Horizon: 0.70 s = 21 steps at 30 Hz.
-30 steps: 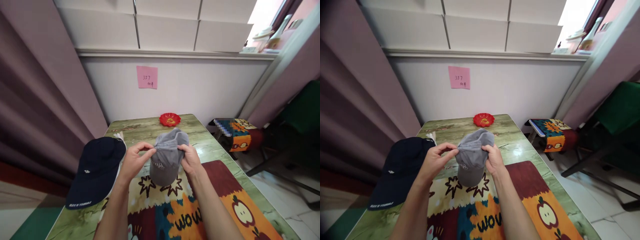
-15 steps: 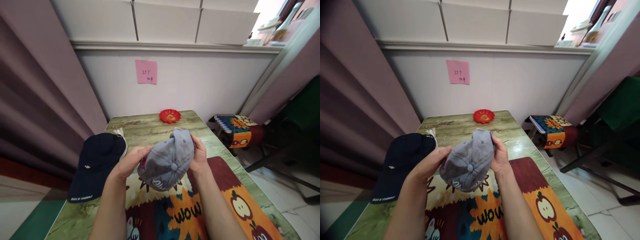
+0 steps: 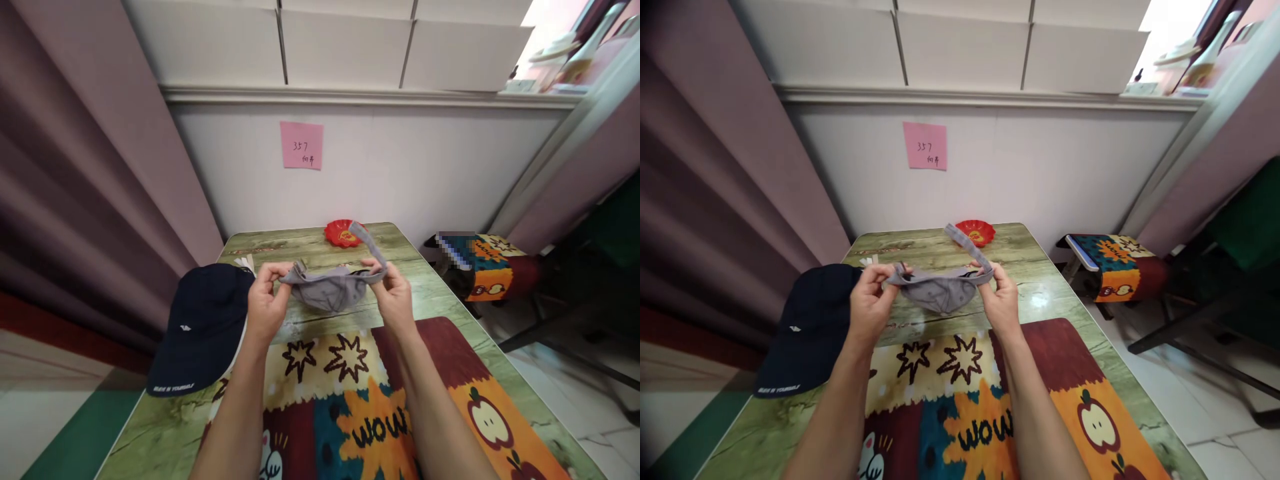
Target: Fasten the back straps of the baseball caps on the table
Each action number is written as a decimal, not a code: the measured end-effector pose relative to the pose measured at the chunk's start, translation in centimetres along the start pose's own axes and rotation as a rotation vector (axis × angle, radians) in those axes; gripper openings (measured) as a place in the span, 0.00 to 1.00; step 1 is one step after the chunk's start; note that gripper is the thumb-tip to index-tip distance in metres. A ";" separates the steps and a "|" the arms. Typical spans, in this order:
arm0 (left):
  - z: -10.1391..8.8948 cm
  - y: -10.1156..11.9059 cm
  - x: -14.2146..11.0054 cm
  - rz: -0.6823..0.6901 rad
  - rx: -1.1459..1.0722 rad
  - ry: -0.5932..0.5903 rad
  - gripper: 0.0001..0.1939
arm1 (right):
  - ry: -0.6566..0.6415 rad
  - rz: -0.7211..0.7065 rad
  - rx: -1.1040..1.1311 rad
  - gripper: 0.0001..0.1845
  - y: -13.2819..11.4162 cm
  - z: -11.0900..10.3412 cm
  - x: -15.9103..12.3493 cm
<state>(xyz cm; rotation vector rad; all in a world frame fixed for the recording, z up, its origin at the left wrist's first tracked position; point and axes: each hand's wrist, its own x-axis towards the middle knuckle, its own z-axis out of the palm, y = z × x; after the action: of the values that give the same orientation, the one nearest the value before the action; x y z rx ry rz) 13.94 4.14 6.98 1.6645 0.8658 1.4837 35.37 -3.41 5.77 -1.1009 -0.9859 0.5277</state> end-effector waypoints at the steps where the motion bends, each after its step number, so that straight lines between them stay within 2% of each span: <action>1: -0.1 -1.0 0.0 -0.088 0.019 -0.055 0.08 | -0.073 0.064 -0.052 0.07 1.0 -0.2 0.2; 4: -0.4 -3.4 0.0 -0.345 0.048 -0.237 0.12 | -0.250 0.242 -0.141 0.07 3.4 -0.7 0.7; 6: -0.5 -3.9 -0.1 -0.419 0.074 -0.319 0.14 | -0.333 0.283 -0.174 0.10 3.8 -0.9 0.7; 11: -0.5 -2.4 -0.2 -0.347 0.134 -0.433 0.16 | -0.524 0.299 -0.200 0.17 1.1 -1.4 0.3; 13: -0.4 -1.8 -0.2 -0.338 0.164 -0.507 0.15 | -0.550 0.296 -0.247 0.17 0.1 -1.4 0.2; 15: -0.1 -1.3 -0.1 -0.326 0.186 -0.542 0.13 | -0.526 0.268 -0.397 0.20 -0.5 -1.4 0.0; 18: 0.1 -0.9 -0.1 -0.290 0.182 -0.531 0.12 | -0.529 0.210 -0.628 0.21 -0.9 -1.3 -0.3; 21: -0.5 -0.2 -0.1 -0.244 0.229 -0.435 0.12 | -0.576 0.142 -0.700 0.19 -1.5 -1.4 -0.5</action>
<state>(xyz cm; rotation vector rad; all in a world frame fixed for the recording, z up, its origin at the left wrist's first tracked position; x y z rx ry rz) 13.48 4.22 6.81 1.8746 0.9743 0.8376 36.23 -5.05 6.75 -1.6970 -1.6786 0.6526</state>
